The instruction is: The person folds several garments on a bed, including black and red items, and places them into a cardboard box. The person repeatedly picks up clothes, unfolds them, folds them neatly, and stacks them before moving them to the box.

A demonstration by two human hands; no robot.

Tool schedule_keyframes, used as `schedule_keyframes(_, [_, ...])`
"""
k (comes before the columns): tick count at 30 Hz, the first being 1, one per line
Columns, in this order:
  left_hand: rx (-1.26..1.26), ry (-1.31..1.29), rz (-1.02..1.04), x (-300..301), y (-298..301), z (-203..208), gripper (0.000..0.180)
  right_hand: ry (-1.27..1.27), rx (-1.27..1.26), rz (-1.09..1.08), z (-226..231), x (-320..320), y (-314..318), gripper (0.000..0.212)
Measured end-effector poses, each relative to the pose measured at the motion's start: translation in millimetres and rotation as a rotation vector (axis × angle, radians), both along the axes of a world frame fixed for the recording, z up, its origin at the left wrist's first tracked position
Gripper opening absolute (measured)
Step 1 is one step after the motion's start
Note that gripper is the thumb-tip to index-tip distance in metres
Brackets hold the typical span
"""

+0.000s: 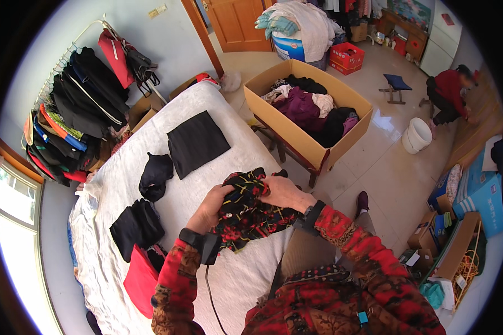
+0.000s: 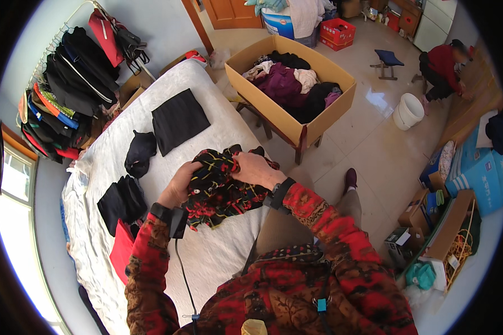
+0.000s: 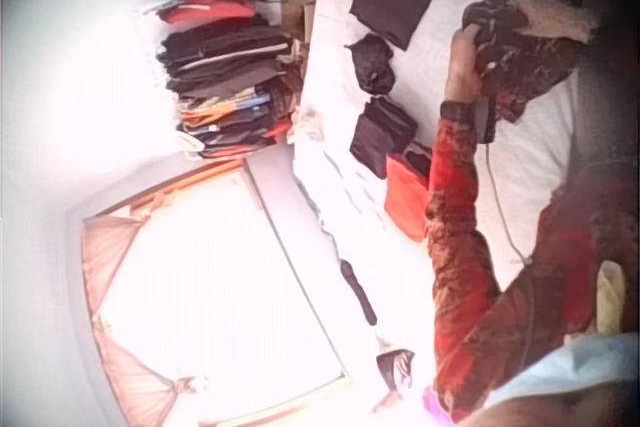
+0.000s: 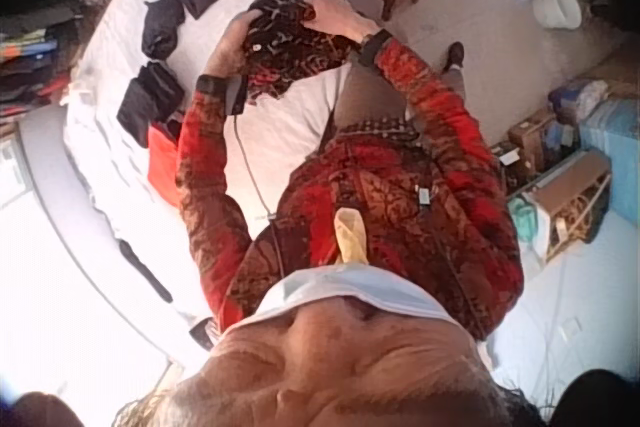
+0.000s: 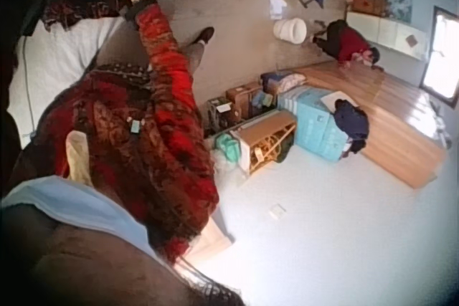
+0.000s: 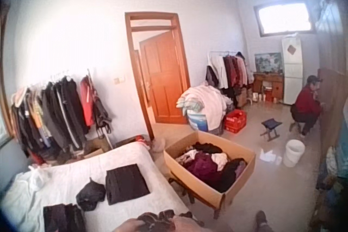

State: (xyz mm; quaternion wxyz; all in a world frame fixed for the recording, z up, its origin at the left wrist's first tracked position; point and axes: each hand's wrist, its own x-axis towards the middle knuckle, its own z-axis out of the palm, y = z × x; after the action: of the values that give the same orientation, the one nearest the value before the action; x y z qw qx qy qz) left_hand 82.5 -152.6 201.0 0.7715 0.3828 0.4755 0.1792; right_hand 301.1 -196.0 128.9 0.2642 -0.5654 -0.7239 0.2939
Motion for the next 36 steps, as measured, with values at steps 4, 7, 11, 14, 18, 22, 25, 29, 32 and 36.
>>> schedule_keyframes(4, [-0.183,-0.216,0.030,-18.5,-10.0,26.8,0.033,0.256,-0.016,-0.190,-22.1,16.8,9.5,0.024])
schedule_keyframes(7, [-0.025,-0.112,0.003,-29.2,-8.0,32.0,0.037,0.832,-0.353,-0.220,-25.9,30.5,10.0,0.021])
schedule_keyframes(11, [0.203,0.152,-0.024,-42.6,3.0,21.6,0.036,1.361,-0.738,-0.149,-9.7,27.2,-1.3,0.031])
schedule_keyframes(14, [0.441,0.364,-0.055,-49.5,10.6,7.4,0.042,1.411,-0.954,-0.071,11.6,15.9,-7.6,0.041])
schedule_keyframes(18, [1.056,0.499,-0.040,-38.1,3.9,-8.4,0.053,1.523,-1.046,0.007,34.6,6.8,-11.7,0.040])
schedule_keyframes(22, [1.098,0.356,-0.078,-12.7,-33.5,-14.5,0.051,1.524,-1.025,-0.083,43.9,2.8,-10.4,0.034])
schedule_keyframes(25, [1.058,0.312,-0.119,7.2,-65.8,-27.4,0.042,1.528,-0.955,-0.178,42.5,2.4,-10.7,0.031])
schedule_keyframes(29, [0.708,0.249,0.009,8.7,-65.8,-35.3,0.023,1.464,-0.889,-0.141,35.7,7.4,-10.0,0.030])
schedule_keyframes(32, [0.545,0.032,0.136,0.1,-58.9,-34.7,0.023,1.339,-0.652,-0.173,32.6,12.9,-12.5,0.033])
schedule_keyframes(36, [0.332,-0.361,0.299,-22.5,-36.8,-21.7,0.031,1.157,-0.693,-0.291,36.0,24.2,-18.5,0.065])
